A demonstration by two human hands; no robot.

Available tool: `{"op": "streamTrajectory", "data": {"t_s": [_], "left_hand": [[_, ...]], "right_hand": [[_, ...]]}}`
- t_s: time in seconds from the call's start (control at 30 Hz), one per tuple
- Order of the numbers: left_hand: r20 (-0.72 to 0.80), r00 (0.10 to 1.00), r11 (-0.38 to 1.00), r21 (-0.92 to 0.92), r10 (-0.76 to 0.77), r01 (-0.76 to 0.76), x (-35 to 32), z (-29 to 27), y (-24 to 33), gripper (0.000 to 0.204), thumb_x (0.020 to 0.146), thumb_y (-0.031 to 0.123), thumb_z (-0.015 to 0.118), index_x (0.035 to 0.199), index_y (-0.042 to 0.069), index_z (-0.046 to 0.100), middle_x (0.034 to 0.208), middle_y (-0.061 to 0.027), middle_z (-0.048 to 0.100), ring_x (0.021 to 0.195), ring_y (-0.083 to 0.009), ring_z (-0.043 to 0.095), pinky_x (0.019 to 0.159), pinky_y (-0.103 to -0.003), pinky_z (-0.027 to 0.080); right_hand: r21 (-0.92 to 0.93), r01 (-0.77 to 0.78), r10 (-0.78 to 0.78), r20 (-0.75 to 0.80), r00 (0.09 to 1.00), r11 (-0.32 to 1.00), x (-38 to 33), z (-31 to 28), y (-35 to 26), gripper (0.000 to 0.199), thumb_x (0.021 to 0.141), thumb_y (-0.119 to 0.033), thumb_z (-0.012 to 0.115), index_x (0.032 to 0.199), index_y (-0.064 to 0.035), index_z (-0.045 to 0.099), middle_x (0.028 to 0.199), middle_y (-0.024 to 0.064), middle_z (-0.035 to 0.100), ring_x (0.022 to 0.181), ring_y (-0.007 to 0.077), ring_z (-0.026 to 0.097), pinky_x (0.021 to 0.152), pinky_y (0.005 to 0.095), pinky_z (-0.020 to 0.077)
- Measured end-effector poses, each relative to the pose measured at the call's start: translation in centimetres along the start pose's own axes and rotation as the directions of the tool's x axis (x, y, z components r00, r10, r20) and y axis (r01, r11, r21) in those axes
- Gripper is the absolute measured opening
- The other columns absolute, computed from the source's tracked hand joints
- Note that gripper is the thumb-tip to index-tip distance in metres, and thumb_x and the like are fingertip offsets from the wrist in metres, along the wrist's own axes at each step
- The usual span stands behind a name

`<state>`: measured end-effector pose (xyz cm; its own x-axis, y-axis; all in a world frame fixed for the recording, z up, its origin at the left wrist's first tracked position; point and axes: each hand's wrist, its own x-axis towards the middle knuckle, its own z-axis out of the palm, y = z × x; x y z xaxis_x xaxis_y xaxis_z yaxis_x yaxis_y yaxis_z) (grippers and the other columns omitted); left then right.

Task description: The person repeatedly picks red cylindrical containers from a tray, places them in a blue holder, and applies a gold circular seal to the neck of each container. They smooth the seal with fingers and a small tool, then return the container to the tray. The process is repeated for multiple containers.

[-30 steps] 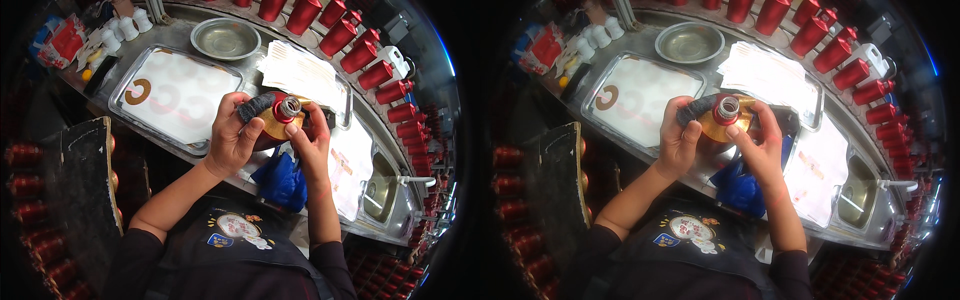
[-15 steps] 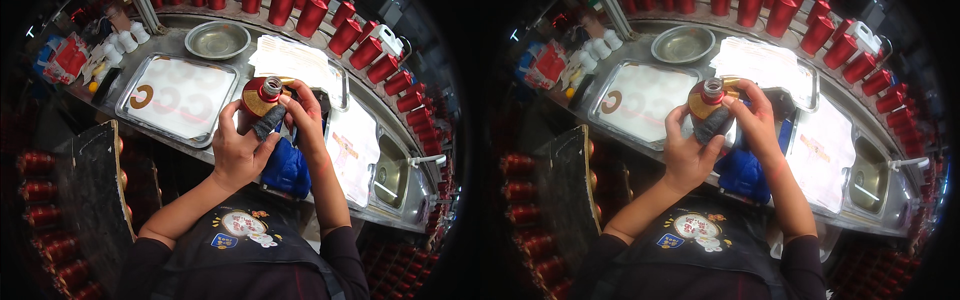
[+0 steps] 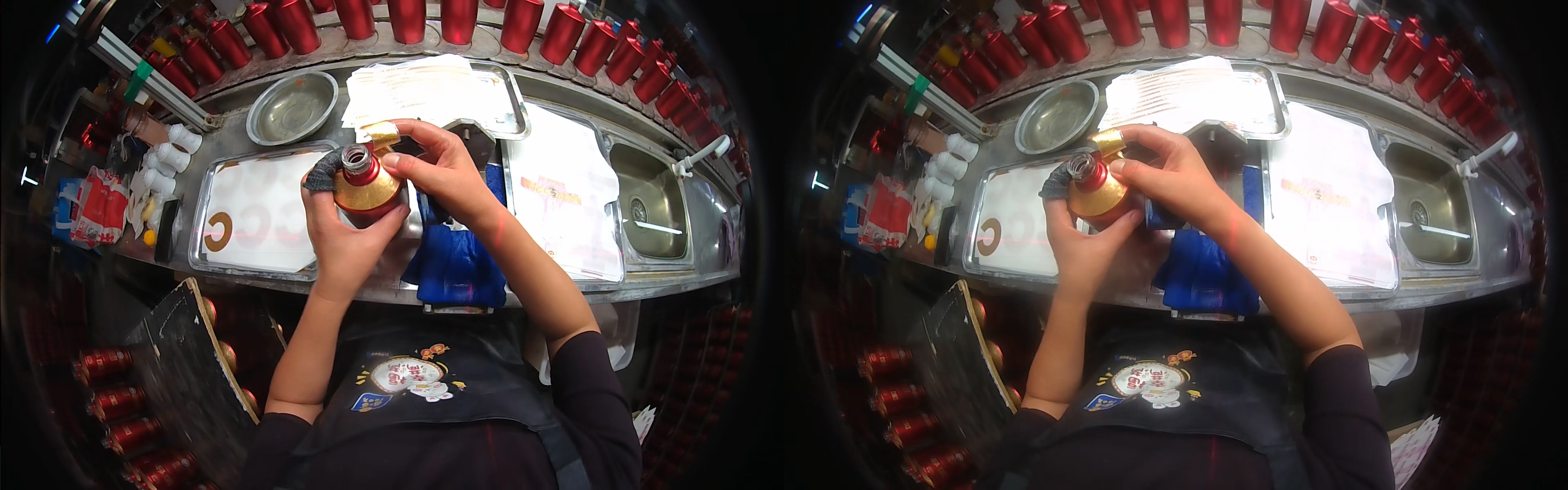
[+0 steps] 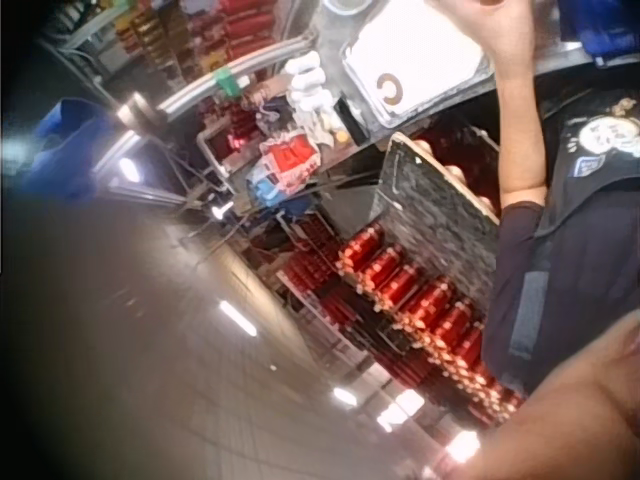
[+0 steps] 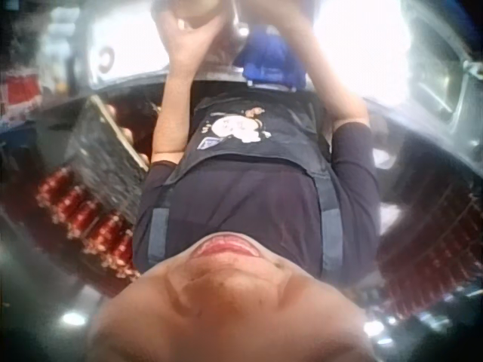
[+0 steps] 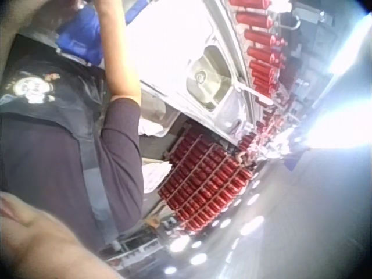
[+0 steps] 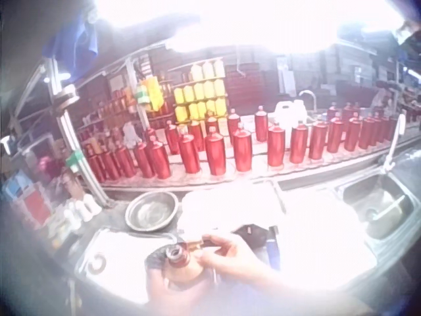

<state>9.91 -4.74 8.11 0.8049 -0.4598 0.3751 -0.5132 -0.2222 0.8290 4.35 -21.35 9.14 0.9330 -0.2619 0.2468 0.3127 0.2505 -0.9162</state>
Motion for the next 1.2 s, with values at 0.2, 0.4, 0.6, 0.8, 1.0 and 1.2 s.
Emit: {"op": "streamTrajectory", "data": {"t_s": [0.2,0.4,0.6,0.8,1.0,1.2], "left_hand": [[0.28,0.96,0.953,-0.295,0.014,0.072,1.0,-3.0,-0.8,0.088,0.064,0.008,0.093,0.14,0.007,0.049,0.14,-0.0099,0.052,0.13,-0.0244,0.053,0.111,-0.038,0.042],[0.384,0.923,0.715,-0.635,-0.037,0.293,0.8,-3.0,-1.4,0.09,0.063,0.011,0.095,0.14,0.005,0.049,0.134,-0.0091,0.056,0.126,-0.0217,0.056,0.108,-0.038,0.044],[0.476,0.879,0.853,-0.469,0.027,0.228,2.0,-4.0,-1.6,0.092,0.064,0.005,0.093,0.144,0.006,0.047,0.14,-0.0074,0.055,0.132,-0.022,0.052,0.112,-0.037,0.041],[0.477,0.878,0.591,-0.698,-0.038,0.405,2.4,-3.9,-1.2,0.06,0.085,0.012,0.08,0.138,0.004,0.054,0.127,-0.0082,0.064,0.119,-0.017,0.061,0.104,-0.034,0.048],[0.416,0.904,0.726,-0.59,-0.101,0.353,1.5,-3.1,0.2,0.057,0.085,0.019,0.075,0.136,0.001,0.056,0.131,-0.0117,0.062,0.12,-0.0198,0.06,0.106,-0.036,0.046],[0.373,0.924,0.725,-0.614,-0.083,0.313,1.5,-2.8,0.2,0.051,0.085,0.013,0.073,0.133,0.001,0.058,0.126,-0.0097,0.064,0.116,-0.0177,0.062,0.103,-0.034,0.048]], "right_hand": [[0.05,-0.082,0.083,-0.014,0.996,0.995,-0.8,0.1,-0.5,0.027,0.091,-0.008,0.07,0.116,0.0,0.064,0.104,0.0024,0.069,0.091,0.0067,0.066,0.079,0.0219,0.0531],[0.03,-0.162,0.164,-0.104,0.981,0.986,-1.6,0.9,-1.0,0.033,0.088,-0.008,0.072,0.12,-0.0035,0.065,0.092,-0.002,0.067,0.072,0.0004,0.055,0.06,0.0171,0.0405],[0.033,-0.07,0.074,-0.14,0.987,0.997,-2.1,1.1,-0.9,0.026,0.091,-0.007,0.07,0.116,-0.0012,0.067,0.101,0.0009,0.069,0.081,0.0015,0.062,0.067,0.0172,0.0457],[-0.064,-0.131,0.117,-0.191,0.975,0.989,-3.0,1.7,-1.0,0.022,0.09,-0.008,0.071,0.111,-0.0028,0.068,0.109,0.001,0.066,0.077,0.0008,0.054,0.061,0.0164,0.0405],[-0.284,-0.027,-0.018,-0.154,0.988,0.958,-3.6,2.3,-0.9,0.034,0.087,-0.009,0.076,0.118,-0.0019,0.064,0.122,0.0047,0.059,0.096,0.0075,0.063,0.078,0.0203,0.0523],[-0.16,-0.062,0.038,-0.154,0.987,0.985,-3.4,1.8,-0.7,0.038,0.091,-0.008,0.072,0.126,-0.0013,0.06,0.126,0.0061,0.061,0.102,0.0085,0.063,0.083,0.0212,0.053]]}}
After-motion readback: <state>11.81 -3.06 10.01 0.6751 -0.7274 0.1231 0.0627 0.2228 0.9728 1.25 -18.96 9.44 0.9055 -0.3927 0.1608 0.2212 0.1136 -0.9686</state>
